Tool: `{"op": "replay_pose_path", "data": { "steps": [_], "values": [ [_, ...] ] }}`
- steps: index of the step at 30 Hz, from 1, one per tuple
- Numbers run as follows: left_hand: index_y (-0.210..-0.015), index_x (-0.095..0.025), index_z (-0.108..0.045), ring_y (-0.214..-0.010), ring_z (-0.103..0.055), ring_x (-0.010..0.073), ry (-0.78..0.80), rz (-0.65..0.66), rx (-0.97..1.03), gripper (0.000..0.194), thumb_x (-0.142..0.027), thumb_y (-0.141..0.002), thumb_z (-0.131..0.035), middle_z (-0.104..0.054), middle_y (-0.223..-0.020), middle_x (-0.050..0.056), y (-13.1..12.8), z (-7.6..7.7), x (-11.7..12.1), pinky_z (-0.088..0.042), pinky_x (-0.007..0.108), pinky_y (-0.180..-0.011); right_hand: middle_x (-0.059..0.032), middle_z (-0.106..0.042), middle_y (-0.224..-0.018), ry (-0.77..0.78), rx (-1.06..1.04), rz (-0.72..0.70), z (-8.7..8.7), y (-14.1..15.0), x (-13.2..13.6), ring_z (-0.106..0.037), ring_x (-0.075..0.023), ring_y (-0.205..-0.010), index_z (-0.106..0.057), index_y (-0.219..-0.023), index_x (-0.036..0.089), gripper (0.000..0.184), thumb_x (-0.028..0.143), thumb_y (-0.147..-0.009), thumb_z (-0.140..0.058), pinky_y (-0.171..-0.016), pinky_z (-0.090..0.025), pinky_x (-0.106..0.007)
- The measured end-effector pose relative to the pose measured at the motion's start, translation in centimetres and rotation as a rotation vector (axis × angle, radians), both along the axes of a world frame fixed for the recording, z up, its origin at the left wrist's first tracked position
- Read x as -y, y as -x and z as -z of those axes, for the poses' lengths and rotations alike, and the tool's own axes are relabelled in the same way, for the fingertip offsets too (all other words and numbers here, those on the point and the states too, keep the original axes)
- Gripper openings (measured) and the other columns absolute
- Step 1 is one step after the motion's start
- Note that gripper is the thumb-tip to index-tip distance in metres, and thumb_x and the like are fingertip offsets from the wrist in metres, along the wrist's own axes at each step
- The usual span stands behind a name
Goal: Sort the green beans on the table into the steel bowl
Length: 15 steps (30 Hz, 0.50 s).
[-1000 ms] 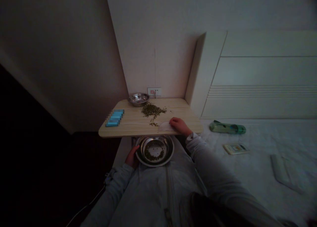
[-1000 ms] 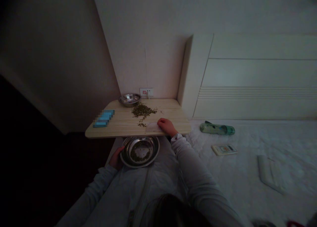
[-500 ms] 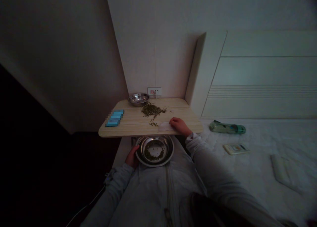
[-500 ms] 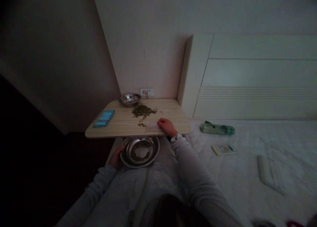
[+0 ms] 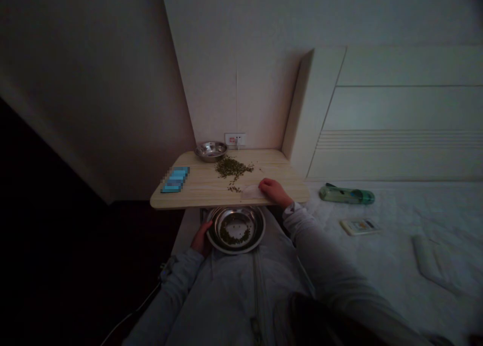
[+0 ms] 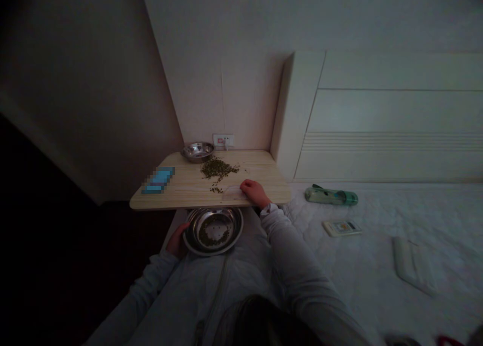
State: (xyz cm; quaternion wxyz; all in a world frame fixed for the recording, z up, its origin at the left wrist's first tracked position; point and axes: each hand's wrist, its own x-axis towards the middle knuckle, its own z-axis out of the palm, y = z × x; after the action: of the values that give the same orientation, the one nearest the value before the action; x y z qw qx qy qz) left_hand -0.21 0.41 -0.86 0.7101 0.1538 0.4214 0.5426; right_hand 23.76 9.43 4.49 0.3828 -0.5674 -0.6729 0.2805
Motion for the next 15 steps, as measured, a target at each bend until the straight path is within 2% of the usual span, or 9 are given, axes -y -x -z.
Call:
{"op": "replay_pose_path", "data": {
  "steps": [15],
  "values": [
    [-0.066, -0.014, -0.063, -0.082, -0.057, 0.0222, -0.006, 0.010, 0.028, 0.014, -0.020, -0.061, -0.051, -0.066, -0.060, 0.004, -0.10, -0.25, 0.16, -0.042, 0.030, -0.074, 0.0018, -0.049, -0.054, -0.006, 0.018, 0.020, 0.05, -0.06, -0.24, -0.042, -0.0088, -0.053, -0.052, -0.059, 0.015, 0.017, 0.027, -0.062, -0.041, -0.053, -0.030, -0.020]
  ]
}}
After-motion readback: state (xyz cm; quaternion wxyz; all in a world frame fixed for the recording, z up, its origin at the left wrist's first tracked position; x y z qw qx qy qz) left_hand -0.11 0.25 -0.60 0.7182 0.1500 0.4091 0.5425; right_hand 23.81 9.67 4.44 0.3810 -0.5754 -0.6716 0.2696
